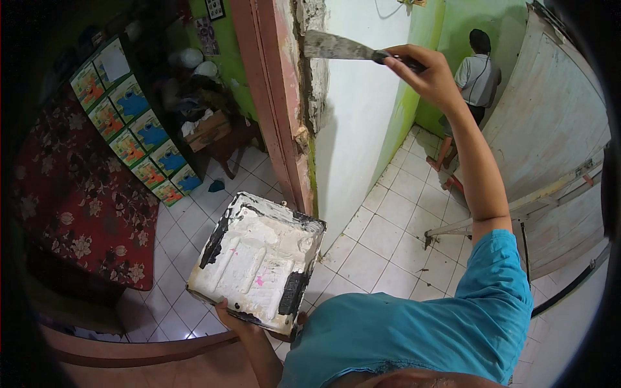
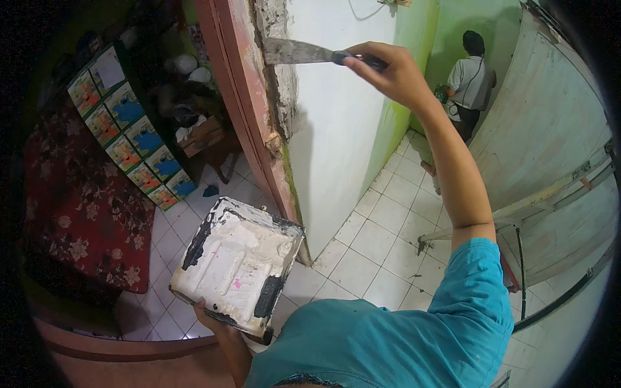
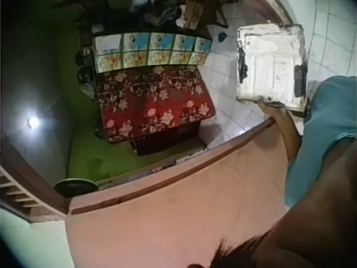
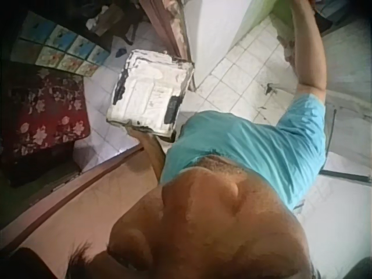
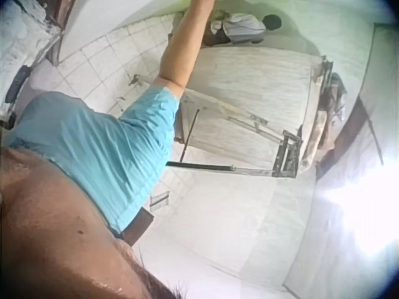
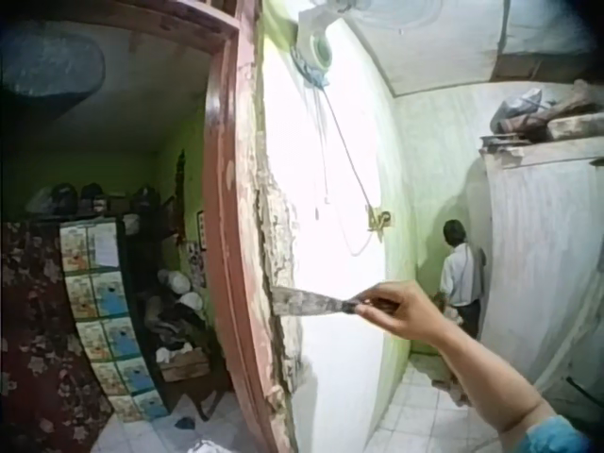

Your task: The person applies plaster to a wall edge using a putty knife while holding a plaster tray by hand, then walks through the house carrying the tools.

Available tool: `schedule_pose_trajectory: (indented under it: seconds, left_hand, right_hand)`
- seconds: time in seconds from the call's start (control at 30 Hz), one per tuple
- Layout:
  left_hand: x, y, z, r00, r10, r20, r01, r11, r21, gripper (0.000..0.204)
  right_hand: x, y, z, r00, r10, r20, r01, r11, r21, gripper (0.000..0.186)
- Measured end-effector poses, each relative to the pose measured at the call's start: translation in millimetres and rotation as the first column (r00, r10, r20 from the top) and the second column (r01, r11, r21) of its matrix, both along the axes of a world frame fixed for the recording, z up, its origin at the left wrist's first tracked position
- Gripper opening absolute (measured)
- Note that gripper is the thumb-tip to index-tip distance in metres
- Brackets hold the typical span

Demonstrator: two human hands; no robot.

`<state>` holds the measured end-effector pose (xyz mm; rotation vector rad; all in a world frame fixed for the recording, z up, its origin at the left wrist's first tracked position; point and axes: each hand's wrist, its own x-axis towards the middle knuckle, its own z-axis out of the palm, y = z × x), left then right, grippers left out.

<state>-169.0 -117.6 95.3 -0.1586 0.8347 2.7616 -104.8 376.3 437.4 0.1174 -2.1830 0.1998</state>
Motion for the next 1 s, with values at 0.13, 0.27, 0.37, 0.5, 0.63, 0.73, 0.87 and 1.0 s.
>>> schedule_pose_trajectory:
  seconds: [0.13,0.27,0.37,0.5,0.63,0.73,0.87,1.0]
  left_hand:
    - [3.4,2.6,15.4,0.997,-0.078,0.001,0.078,0.994,0.072,0.088]
    - [2.1,0.1,17.2,0.991,-0.111,-0.07,0.115,0.991,0.066,0.09]
    - [3.2,2.9,21.4,0.988,-0.106,-0.109,0.109,0.994,0.018,0.09]
    - [-1.9,-0.1,12.5,0.993,-0.09,-0.077,0.093,0.995,0.034,0.087]
    - [-20.6,-23.5,-39.9,0.997,-0.063,0.046,0.059,0.995,0.078,0.085]
    - [-32.9,-33.1,-66.5,0.997,-0.051,0.056,0.047,0.996,0.074,0.082]
    - [-61.6,-74.6,-94.9,0.997,0.029,0.066,-0.033,0.998,0.053,0.08]
    - [-124.8,-128.3,-109.9,0.993,0.042,0.109,-0.055,0.991,0.121,0.084]
  right_hand:
    - [-7.9,-19.3,0.8,0.998,-0.046,-0.031,0.048,0.995,0.091,0.021]
    - [-4.7,-20.4,14.0,0.994,-0.088,-0.068,0.098,0.982,0.162,0.021]
    - [0.9,-22.2,28.0,0.987,-0.096,-0.132,0.111,0.987,0.112,0.021]
    - [5.8,-18.5,16.6,0.964,-0.052,-0.26,0.065,0.997,0.043,0.024]
    - [19.1,-62.2,-48.6,0.983,-0.046,-0.178,-0.032,0.911,-0.412,0.029]
    - [30.9,-82.7,-135.4,0.985,0.114,-0.127,-0.169,0.74,-0.651,0.025]
    - [32.8,-161.0,-259.9,0.956,0.245,0.162,0.032,0.461,-0.887,0.025]
    - [-17.9,-249.3,-354.8,0.859,0.362,0.363,0.26,0.303,-0.917,0.029]
